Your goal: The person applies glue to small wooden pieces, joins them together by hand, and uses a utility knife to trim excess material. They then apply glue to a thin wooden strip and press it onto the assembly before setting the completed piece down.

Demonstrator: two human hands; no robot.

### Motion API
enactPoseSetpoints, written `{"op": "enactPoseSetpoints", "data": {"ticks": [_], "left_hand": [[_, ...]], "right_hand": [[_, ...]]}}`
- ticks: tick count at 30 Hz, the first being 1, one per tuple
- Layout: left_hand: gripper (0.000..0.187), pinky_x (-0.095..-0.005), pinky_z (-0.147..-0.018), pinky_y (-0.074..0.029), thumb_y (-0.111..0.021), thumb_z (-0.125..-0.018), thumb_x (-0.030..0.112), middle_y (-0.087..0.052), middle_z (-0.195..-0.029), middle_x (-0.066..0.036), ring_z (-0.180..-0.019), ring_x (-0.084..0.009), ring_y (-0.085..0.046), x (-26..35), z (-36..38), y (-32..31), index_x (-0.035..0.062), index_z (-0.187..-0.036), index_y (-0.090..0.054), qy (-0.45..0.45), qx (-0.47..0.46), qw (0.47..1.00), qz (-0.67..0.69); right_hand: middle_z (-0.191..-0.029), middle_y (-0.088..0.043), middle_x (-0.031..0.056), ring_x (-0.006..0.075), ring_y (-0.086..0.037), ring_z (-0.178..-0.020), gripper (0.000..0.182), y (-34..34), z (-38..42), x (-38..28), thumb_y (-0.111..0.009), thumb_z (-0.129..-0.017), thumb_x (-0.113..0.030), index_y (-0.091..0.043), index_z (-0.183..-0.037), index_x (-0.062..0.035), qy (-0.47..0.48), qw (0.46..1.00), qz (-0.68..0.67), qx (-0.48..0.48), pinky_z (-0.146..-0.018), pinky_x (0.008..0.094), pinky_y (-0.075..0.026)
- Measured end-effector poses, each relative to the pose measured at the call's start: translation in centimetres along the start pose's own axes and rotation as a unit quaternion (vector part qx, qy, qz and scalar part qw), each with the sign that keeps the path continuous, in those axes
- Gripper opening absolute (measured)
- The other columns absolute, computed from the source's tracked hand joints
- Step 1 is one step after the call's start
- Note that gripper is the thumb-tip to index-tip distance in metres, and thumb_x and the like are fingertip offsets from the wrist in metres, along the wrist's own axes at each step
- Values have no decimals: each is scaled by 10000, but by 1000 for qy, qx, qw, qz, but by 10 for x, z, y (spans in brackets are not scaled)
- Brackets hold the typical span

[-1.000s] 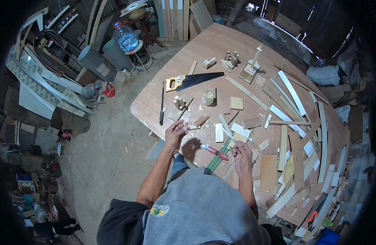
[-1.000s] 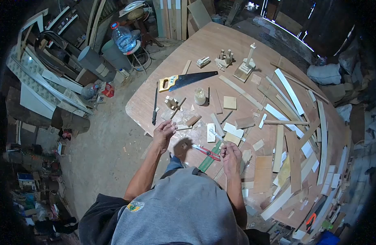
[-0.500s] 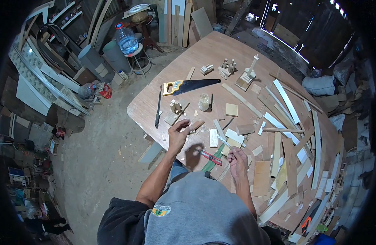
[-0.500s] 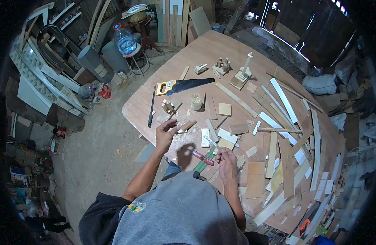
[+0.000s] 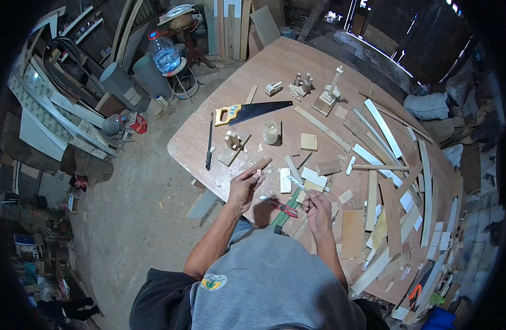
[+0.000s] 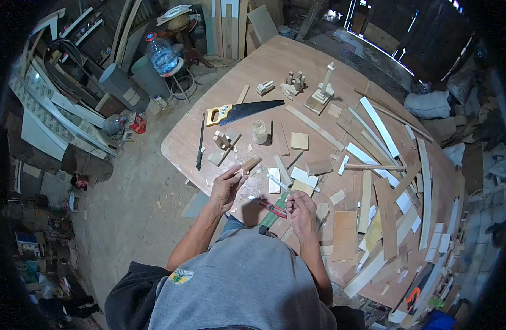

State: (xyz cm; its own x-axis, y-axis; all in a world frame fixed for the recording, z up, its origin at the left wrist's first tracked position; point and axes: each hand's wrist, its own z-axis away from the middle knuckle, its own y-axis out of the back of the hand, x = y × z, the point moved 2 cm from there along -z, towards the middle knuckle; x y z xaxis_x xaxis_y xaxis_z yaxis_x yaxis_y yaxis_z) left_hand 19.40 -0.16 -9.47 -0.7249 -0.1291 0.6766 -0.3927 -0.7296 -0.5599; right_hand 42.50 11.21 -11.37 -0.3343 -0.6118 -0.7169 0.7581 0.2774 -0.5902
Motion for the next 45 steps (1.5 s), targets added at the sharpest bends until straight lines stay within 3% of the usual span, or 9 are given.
{"op": "enactPoseSetpoints", "data": {"ticks": [6, 14, 21, 24, 26, 30, 45], "left_hand": [[411, -255, -891, -599, -538, -909, -115, -645, -1117, -164, -949, -209, -691, -16, 6, 6, -97, -1319, -548, 29, -2, 1000, -4], [340, -238, -774, -568, -662, -911, -7, -711, -1065, -141, -894, -179, -704, -21, 20, 2, -59, -1243, -611, 11, -30, 999, -28], [356, -214, -792, -571, -663, -902, 1, -703, -1043, -117, -890, -153, -688, -18, 30, -2, -63, -1248, -611, 13, -85, 996, 3], [341, -243, -786, -569, -661, -879, -47, -706, -1033, -133, -925, -183, -701, -21, 31, -2, -68, -1218, -637, 2, -76, 997, 7], [347, -263, -791, -580, -682, -876, -35, -704, -1005, -125, -919, -191, -701, -24, 32, 1, -71, -1218, -637, -40, -44, 994, -92], [331, -286, -792, -594, -701, -884, -8, -704, -989, -130, -916, -205, -703, -23, 36, -1, -67, -1204, -646, -19, -20, 994, -108], [319, -268, -850, -577, -678, -910, -16, -695, -1083, -155, -1002, -220, -700, -22, 42, -7, -74, -1218, -619, -11, -63, 996, -66]], "right_hand": [[-864, -625, 52, 126, -570, -722, 107, 1, 3, -1, -640, -961, -129, -603, -1027, -53, -7, 1000, -14, 2, -647, 254, -452], [-881, -645, 66, 129, -592, -730, 111, -3, 10, -2, -640, -968, -118, -604, -1042, -42, 8, 1000, 4, -19, -647, 254, -461], [-883, -650, 71, 123, -592, -732, 141, -17, 18, -11, -621, -976, -100, -588, -1080, -11, 19, 999, 9, -44, -653, 253, -467], [-882, -648, 72, 124, -592, -737, 147, -17, 20, -11, -608, -980, -93, -580, -1090, 1, 18, 999, 7, -46, -660, 252, -471], [-883, -648, 73, 126, -595, -742, 142, -15, 21, -8, -603, -981, -91, -579, -1089, -3, 22, 999, 11, -43, -672, 254, -478], [-890, -653, 79, 126, -598, -738, 147, -15, 24, -6, -606, -980, -94, -587, -1092, -2, 22, 999, 8, -38, -668, 257, -483], [-865, -662, 67, 113, -602, -682, 125, -12, 29, -4, -621, -974, -106, -609, -1071, -29, 32, 999, 31, -28, -561, 237, -488]]}}
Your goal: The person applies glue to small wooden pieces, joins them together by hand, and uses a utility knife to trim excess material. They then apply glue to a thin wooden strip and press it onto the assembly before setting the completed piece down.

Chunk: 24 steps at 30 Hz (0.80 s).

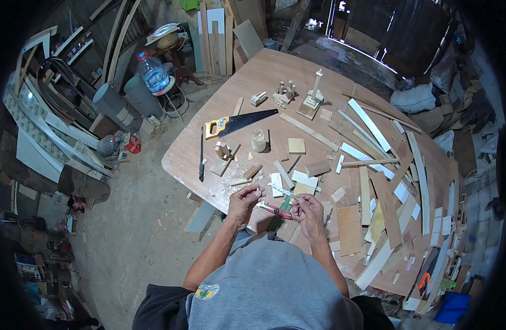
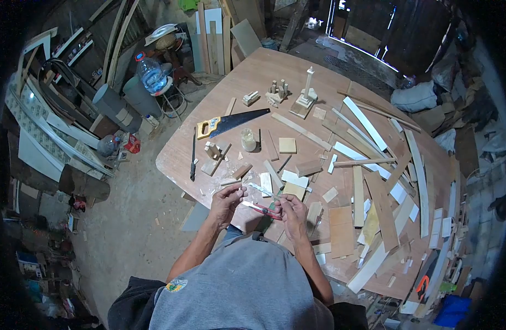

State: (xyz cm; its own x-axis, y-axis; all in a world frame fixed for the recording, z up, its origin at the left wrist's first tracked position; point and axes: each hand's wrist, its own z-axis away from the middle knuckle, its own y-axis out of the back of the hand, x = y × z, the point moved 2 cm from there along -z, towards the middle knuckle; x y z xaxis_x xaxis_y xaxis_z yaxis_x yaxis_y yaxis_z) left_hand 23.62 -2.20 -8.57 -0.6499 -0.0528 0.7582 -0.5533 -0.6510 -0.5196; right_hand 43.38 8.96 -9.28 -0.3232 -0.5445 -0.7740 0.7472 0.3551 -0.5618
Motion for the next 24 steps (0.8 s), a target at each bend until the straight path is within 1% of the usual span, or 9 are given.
{"op": "enactPoseSetpoints", "data": {"ticks": [2, 6, 10, 13, 15, 18, 19, 21, 24], "left_hand": [[317, -271, -868, -577, -670, -914, -20, -691, -1100, -157, -1033, -230, -694, 3, 2, -3, -75, -1221, -615, 10, -12, 1000, 25], [300, -285, -928, -575, -646, -926, -27, -677, -1138, -152, -1116, -258, -671, 2, 1, -3, -77, -1220, -608, 39, -59, 991, 114], [274, -289, -965, -567, -635, -932, -26, -675, -1135, -142, -1118, -261, -668, 2, 1, -2, -66, -1203, -616, 54, -63, 986, 148], [303, -276, -932, -572, -649, -932, 4, -653, -1149, -146, -1124, -241, -652, 4, 3, -6, -23, -1230, -605, 54, -79, 983, 157], [302, -278, -874, -559, -680, -914, 22, -661, -1094, -132, -1069, -210, -651, 8, 10, -12, 17, -1213, -631, 61, -97, 978, 176], [306, -280, -832, -535, -704, -899, 36, -669, -1052, -123, -1011, -184, -640, 0, 4, -6, 43, -1200, -650, 58, -136, 973, 179], [306, -280, -832, -535, -704, -899, 36, -669, -1052, -123, -1011, -184, -640, -1, 3, -6, 43, -1200, -650, 59, -136, 973, 178], [238, -270, -779, -568, -681, -914, 10, -682, -1018, -131, -920, -183, -658, -2, 4, -8, 19, -1152, -663, 57, -142, 969, 193], [230, -266, -757, -571, -684, -912, 12, -681, -996, -131, -921, -193, -665, -1, 4, -9, 17, -1142, -665, 59, -124, 973, 187]], "right_hand": [[-914, -670, 90, 126, -619, -741, 185, 1, 2, -2, -618, -983, -107, -607, -1126, 10, -3, 1000, 4, -11, -655, 251, -508], [-917, -669, 92, 124, -618, -744, 198, -2, 5, -5, -620, -982, -107, -614, -1133, 21, 32, 999, 24, -15, -661, 246, -513], [-919, -670, 96, 118, -627, -761, 203, -3, 10, -11, -611, -982, -91, -617, -1140, 35, 80, 991, 99, -29, -672, 243, -525], [-919, -678, 104, 121, -632, -755, 200, -6, 13, -13, -617, -971, -80, -618, -1133, 37, 99, 985, 139, -22, -674, 254, -527], [-918, -684, 110, 126, -634, -741, 196, -6, 15, -14, -626, -960, -73, -619, -1122, 37, 105, 983, 148, -13, -671, 267, -524], [-940, -681, 96, 107, -644, -772, 201, -9, 18, -18, -601, -981, -68, -610, -1149, 42, 136, 974, 177, -35, -692, 239, -549], [-952, -683, 94, 106, -647, -780, 200, -12, 19, -19, -600, -979, -58, -608, -1153, 40, 127, 974, 183, -35, -702, 241, -555], [-965, -684, 93, 105, -651, -789, 200, -14, 21, -19, -599, -976, -48, -607, -1157, 38, 116, 974, 190, -34, -712, 243, -561], [-952, -679, 121, 133, -658, -821, 211, -15, 20, -18, -639, -955, -44, -609, -1143, 48, 111, 974, 196, -32, -736, 277, -558]]}}
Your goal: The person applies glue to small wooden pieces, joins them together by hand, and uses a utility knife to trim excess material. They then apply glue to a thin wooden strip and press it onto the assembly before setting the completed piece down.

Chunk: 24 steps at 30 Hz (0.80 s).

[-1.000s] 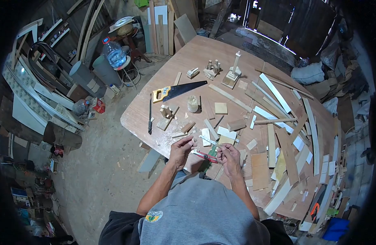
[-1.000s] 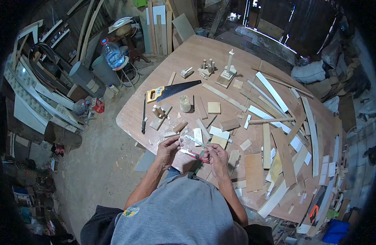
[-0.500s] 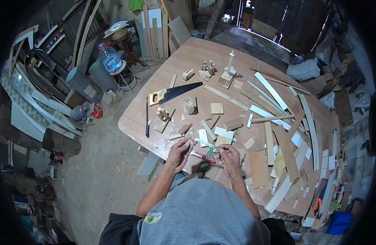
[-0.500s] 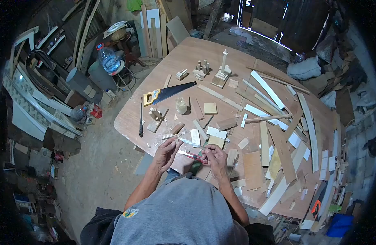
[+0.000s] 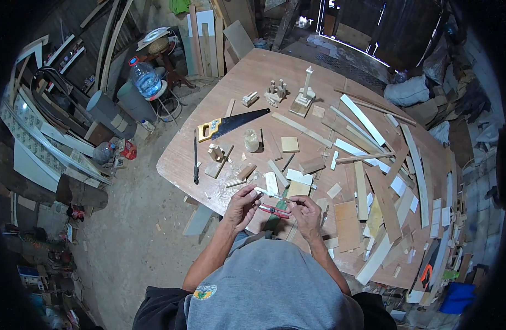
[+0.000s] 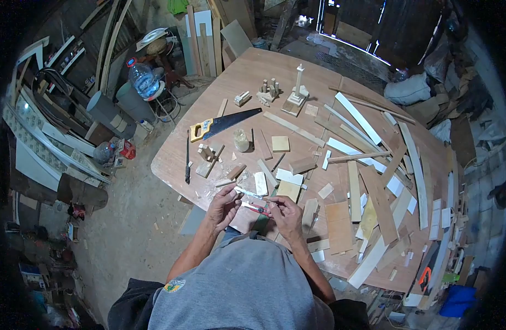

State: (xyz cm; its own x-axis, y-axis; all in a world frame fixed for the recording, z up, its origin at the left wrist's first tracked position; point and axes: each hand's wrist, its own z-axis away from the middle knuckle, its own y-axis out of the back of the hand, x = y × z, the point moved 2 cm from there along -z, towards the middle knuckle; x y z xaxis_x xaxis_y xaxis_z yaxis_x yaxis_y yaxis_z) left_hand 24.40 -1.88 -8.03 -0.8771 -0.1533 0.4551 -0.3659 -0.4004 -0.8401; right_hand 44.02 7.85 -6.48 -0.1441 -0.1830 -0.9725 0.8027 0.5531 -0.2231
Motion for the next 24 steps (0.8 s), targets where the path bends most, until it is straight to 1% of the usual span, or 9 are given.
{"op": "enactPoseSetpoints", "data": {"ticks": [3, 5, 6, 8, 11, 15, 17, 20, 24], "left_hand": [[228, -264, -739, -574, -687, -911, 13, -682, -997, -133, -918, -201, -669, 0, 0, -2, 13, -1138, -665, -2, 26, 1000, -16], [242, -263, -740, -568, -697, -903, 17, -685, -1010, -121, -942, -203, -670, -1, -1, 1, 28, -1142, -664, 0, 26, 999, -20], [256, -262, -741, -561, -707, -895, 22, -688, -1023, -109, -967, -205, -671, 0, -1, 1, 43, -1146, -663, 2, 26, 999, -26], [255, -260, -738, -562, -706, -895, 22, -688, -1016, -109, -962, -206, -673, 1, -1, 2, 43, -1145, -663, 3, 29, 999, -27], [249, -256, -734, -563, -706, -895, 22, -690, -1005, -106, -955, -204, -677, 2, -1, 1, 44, -1139, -664, 5, 27, 999, -26], [232, -253, -731, -564, -710, -892, 22, -694, -993, -94, -945, -196, -680, 2, 1, 0, 48, -1120, -670, 8, 18, 999, -32], [228, -254, -731, -564, -713, -891, 26, -694, -991, -89, -943, -192, -680, 0, 1, 3, 50, -1114, -672, 7, 10, 999, -30], [224, -251, -726, -563, -719, -889, 31, -695, -989, -80, -938, -185, -681, 2, 1, 1, 53, -1108, -676, 4, -3, 999, -32], [235, -240, -710, -564, -730, -883, 39, -696, -987, -79, -932, -181, -683, 3, 3, 3, 54, -1111, -675, 2, -6, 999, -36]], "right_hand": [[-982, -678, 113, 135, -661, -837, 187, 0, -1, -2, -634, -944, -8, -619, -1123, 44, 52, 998, 31, -1, -743, 282, -565], [-994, -678, 106, 142, -665, -850, 148, -3, 0, -14, -625, -918, 34, -645, -1065, 37, 141, 981, 132, 19, -742, 283, -569], [-994, -678, 106, 142, -665, -850, 148, -4, 0, -18, -625, -918, 34, -645, -1065, 37, 141, 981, 132, 18, -742, 283, -569], [-985, -696, 133, 209, -694, -884, 159, -5, 2, -28, -657, -854, 48, -679, -1009, 17, 219, 948, 227, 40, -774, 293, -569], [-975, -700, 151, 250, -703, -897, 182, -4, 2, -29, -667, -827, 51, -687, -1003, 7, 270, 921, 277, 44, -778, 319, -570], [-969, -705, 149, 259, -706, -892, 184, -7, 2, -30, -672, -805, 57, -695, -980, 6, 241, 939, 233, 71, -773, 328, -569], [-970, -706, 148, 255, -706, -883, 173, -10, 1, -36, -672, -805, 51, -700, -970, 4, 282, 918, 275, 42, -766, 325, -569], [-964, -707, 147, 255, -708, -873, 179, -11, 0, -36, -672, -803, 46, -702, -974, 4, 245, 927, 276, 61, -760, 325, -570], [-955, -708, 145, 255, -709, -867, 182, -14, -1, -43, -671, -801, 42, -704, -977, 4, 257, 922, 284, 52, -753, 327, -571]]}}
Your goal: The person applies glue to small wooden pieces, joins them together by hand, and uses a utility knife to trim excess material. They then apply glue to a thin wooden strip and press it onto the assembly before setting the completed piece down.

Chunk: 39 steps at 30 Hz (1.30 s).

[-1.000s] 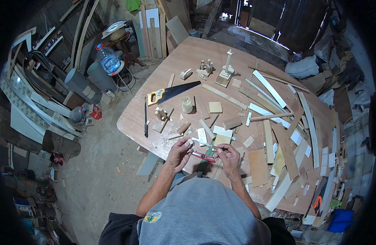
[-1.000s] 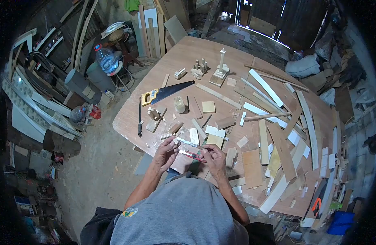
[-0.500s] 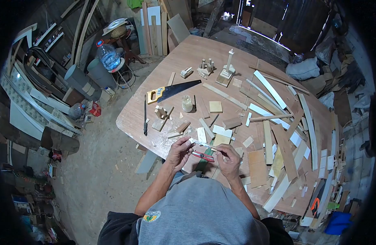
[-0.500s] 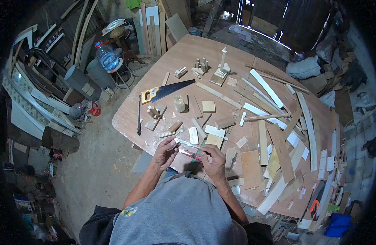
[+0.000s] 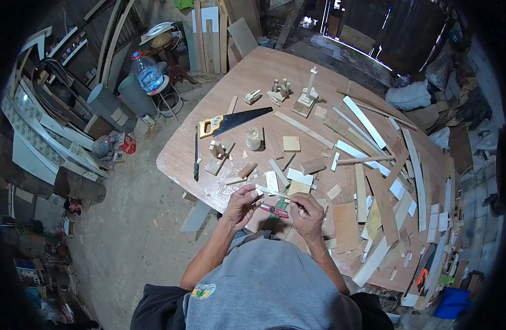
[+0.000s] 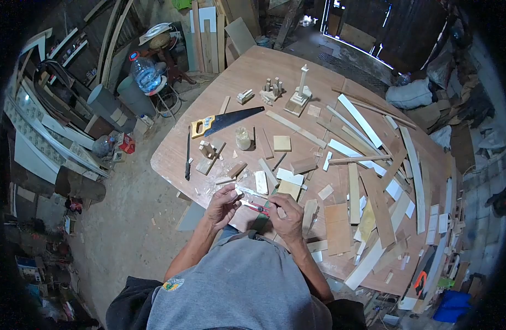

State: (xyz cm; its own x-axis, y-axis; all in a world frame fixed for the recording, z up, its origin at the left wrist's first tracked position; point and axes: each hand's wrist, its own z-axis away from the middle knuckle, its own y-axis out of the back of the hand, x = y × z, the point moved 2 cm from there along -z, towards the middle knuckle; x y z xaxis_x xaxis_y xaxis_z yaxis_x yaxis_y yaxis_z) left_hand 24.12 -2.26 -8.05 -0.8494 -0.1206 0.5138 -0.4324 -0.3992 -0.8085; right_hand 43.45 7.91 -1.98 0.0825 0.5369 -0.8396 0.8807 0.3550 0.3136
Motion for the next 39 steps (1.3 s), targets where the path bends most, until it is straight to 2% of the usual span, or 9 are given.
{"op": "enactPoseSetpoints", "data": {"ticks": [3, 9, 15, 18, 20, 26, 33, 36, 39], "left_hand": [[265, -273, -744, -580, -713, -900, 44, -699, -997, -117, -922, -190, -690, 0, 0, 3, 5, -1152, -639, -6, 8, 1000, 9], [276, -274, -760, -590, -719, -893, 41, -698, -991, -107, -923, -182, -692, 0, 0, 11, 16, -1154, -631, -18, 11, 1000, 6], [274, -288, -769, -601, -720, -883, 18, -702, -996, -99, -912, -179, -697, 2, 2, 11, 21, -1142, -633, -11, 21, 1000, 3], [284, -288, -779, -604, -724, -876, 10, -704, -998, -98, -915, -182, -703, 3, 1, 10, 23, -1145, -632, -16, 13, 1000, 2], [283, -283, -779, -605, -724, -876, 7, -705, -1000, -99, -916, -184, -705, 5, 2, 9, 21, -1143, -633, -18, 14, 1000, 4], [270, -275, -780, -606, -721, -876, 0, -709, -1004, -104, -912, -184, -707, 4, -1, 16, 15, -1133, -640, -20, 12, 1000, 0], [251, -264, -756, -594, -721, -877, 3, -705, -977, -104, -884, -177, -696, 7, -1, 10, 15, -1117, -650, -19, 31, 999, -11], [248, -258, -746, -587, -721, -876, 2, -703, -979, -105, -880, -175, -692, 6, -4, 12, 11, -1113, -649, -23, 31, 999, -1], [247, -261, -749, -591, -722, -875, 2, -700, -987, -105, -877, -174, -691, 8, -4, 13, 10, -1111, -649, -24, 32, 999, 0]], "right_hand": [[-946, -709, 143, 257, -709, -855, 170, -1, -2, 0, -672, -799, 43, -705, -961, 6, -13, 1000, 12, -7, -750, 331, -571], [-944, -708, 142, 250, -708, -825, 168, 2, 1, 1, -677, -791, 43, -707, -953, 12, 22, 999, 11, -28, -729, 324, -568], [-932, -701, 145, 229, -704, -820, 161, 5, 0, 4, -671, -800, 45, -702, -955, 16, -34, 999, -18, -15, -719, 312, -566], [-944, -698, 145, 209, -701, -819, 165, -3, -2, 7, -671, -804, 46, -703, -964, 18, 23, 999, -1, -24, -706, 292, -565], [-951, -700, 147, 211, -703, -828, 174, -3, -4, 6, -676, -801, 46, -705, -970, 17, -9, 1000, -5, -11, -705, 293, -567], [-938, -702, 151, 218, -703, -820, 171, -8, -4, 6, -677, -792, 47, -712, -957, 17, -1, 999, -17, -44, -703, 299, -570], [-932, -702, 152, 225, -704, -803, 173, -2, -6, 4, -669, -788, 49, -715, -952, 20, -27, 999, -9, -17, -705, 306, -570], [-931, -701, 148, 216, -701, -802, 177, -4, -6, 5, -667, -788, 50, -715, -956, 22, 8, 999, -19, -35, -703, 300, -568], [-926, -701, 144, 214, -700, -804, 180, 2, -6, 5, -668, -785, 54, -713, -957, 21, -22, 999, 6, -40, -702, 295, -566]]}}
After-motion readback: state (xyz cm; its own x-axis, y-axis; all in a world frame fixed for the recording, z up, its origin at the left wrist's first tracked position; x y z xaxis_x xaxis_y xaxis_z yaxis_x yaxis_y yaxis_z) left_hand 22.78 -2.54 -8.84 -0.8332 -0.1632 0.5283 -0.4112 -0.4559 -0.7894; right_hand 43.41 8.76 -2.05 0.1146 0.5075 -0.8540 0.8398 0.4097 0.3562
